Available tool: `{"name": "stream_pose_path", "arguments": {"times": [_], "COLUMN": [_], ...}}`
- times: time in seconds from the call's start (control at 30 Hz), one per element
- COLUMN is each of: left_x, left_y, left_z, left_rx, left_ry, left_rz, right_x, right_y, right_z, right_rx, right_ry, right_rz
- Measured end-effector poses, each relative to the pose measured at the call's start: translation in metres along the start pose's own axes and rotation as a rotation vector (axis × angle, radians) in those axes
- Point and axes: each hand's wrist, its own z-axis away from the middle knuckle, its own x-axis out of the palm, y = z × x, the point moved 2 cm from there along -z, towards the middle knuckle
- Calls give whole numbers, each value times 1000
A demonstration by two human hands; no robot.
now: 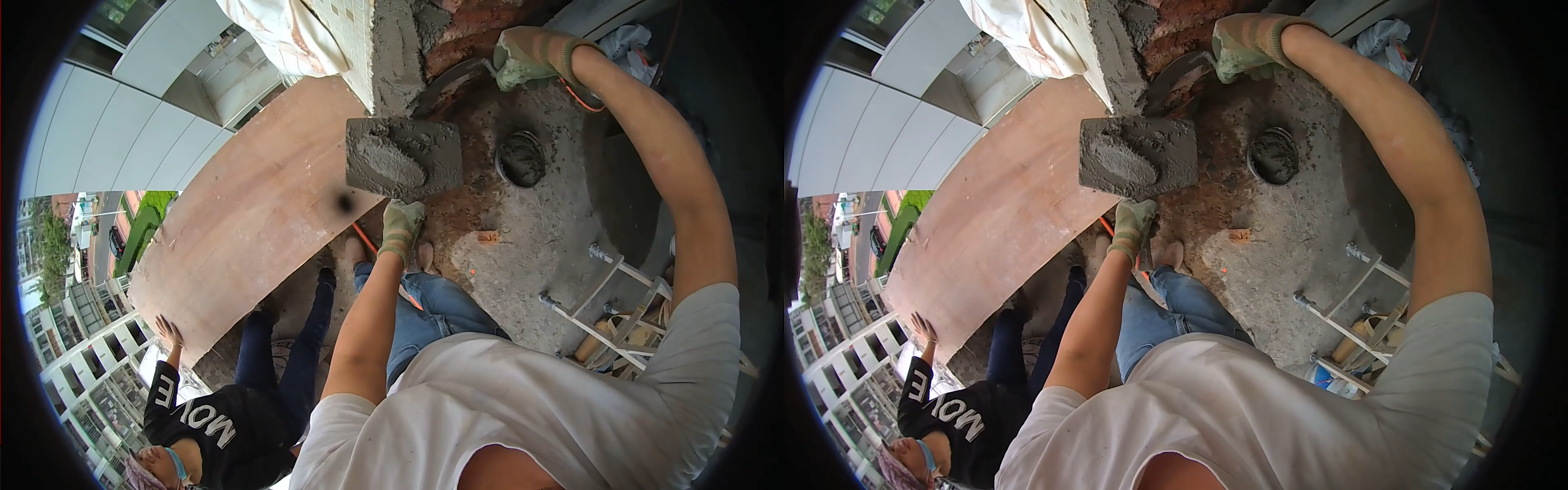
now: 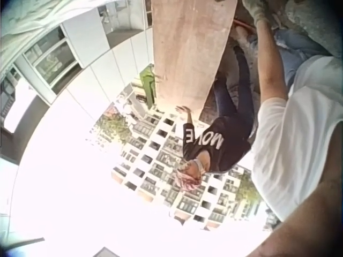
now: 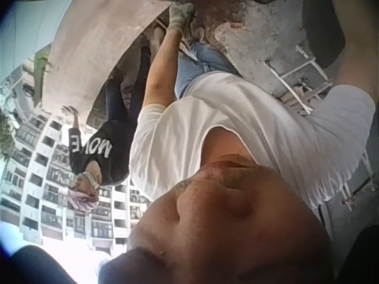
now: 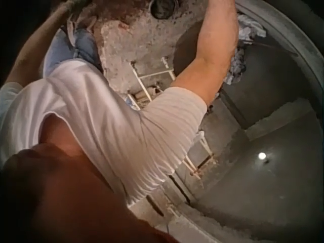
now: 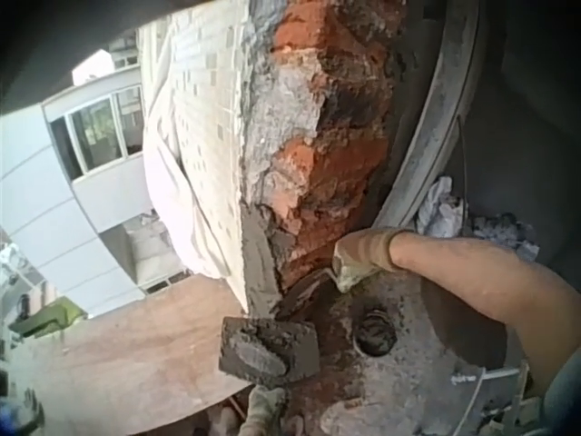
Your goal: Applying mortar to a brick wall using a trowel while an assistant holds a plywood board.
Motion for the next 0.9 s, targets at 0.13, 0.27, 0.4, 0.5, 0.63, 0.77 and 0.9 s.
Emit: {"name": "stream_pose_path", "arguments": {"times": [0.13,0.27,0.4,0.5,0.63,0.77,0.9], "left_x": [-21,-14,-18,-28,-44,-45,-51], "left_y": [-25,2,-5,-21,-44,-46,-48], "left_z": [-8,30,36,44,50,71,74], "left_rx": [74,21,-16,-50,-25,-97,-95], "left_ry": [41,14,-33,-38,-17,4,-37], "left_rz": [-11,146,135,127,219,296,291], "right_x": [-12,101,107,59,26,93,108], "right_y": [38,31,5,15,27,27,3], "right_z": [47,67,34,36,61,55,-25], "right_rx": [-290,-334,-223,-181,-216,-253,-184], "right_ry": [147,374,306,171,12,220,86], "right_rz": [121,-2,-95,-150,-265,-166,159]}}
